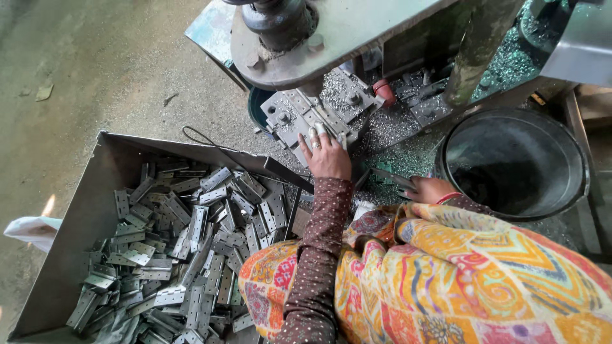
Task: The person sits on the floor and repeatedly picks small metal brackets from a nearby bin, places them into a drill press, and operates the machine to drill holes. After each cycle, the person removes the processed bracket and returns it to the bin.
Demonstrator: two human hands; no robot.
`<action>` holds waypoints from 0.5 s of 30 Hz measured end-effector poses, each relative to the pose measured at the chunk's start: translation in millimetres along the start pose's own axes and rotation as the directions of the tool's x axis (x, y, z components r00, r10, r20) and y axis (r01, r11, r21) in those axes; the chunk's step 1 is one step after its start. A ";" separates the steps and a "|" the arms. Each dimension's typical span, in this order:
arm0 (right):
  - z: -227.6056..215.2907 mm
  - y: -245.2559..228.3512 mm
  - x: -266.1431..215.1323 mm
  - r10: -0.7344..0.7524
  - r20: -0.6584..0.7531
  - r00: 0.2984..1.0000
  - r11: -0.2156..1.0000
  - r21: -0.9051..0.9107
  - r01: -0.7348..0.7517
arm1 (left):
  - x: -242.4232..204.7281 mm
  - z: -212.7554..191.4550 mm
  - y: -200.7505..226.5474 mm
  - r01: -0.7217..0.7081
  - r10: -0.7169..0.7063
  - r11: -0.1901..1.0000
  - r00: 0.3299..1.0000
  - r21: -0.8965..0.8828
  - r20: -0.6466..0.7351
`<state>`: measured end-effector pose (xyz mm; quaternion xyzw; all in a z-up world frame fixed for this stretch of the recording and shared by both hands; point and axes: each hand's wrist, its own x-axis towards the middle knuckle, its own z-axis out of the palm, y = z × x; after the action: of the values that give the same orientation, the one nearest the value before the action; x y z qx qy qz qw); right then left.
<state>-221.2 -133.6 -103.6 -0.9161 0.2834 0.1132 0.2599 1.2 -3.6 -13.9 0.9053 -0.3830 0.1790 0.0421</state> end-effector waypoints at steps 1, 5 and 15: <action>-13.7 -6.8 2.6 0.009 0.027 1.000 1.000 -0.016 -0.008 | 5.4 -0.8 0.2 -0.002 0.002 1.000 1.000 0.001 -0.016; -46.2 -33.8 6.3 0.099 0.003 0.995 0.976 -0.194 -0.097 | 22.6 2.0 -3.8 0.035 -0.031 0.998 0.996 -0.050 0.088; -1.0 -13.5 -26.9 0.084 0.035 0.996 0.994 0.068 -0.087 | 12.8 3.2 -12.7 0.060 -0.044 0.996 0.978 -0.073 0.202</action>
<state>-235.3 -112.2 -87.7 -0.8917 0.3219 0.1292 0.2909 19.3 -4.1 -11.5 0.9259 -0.3685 0.0706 0.0438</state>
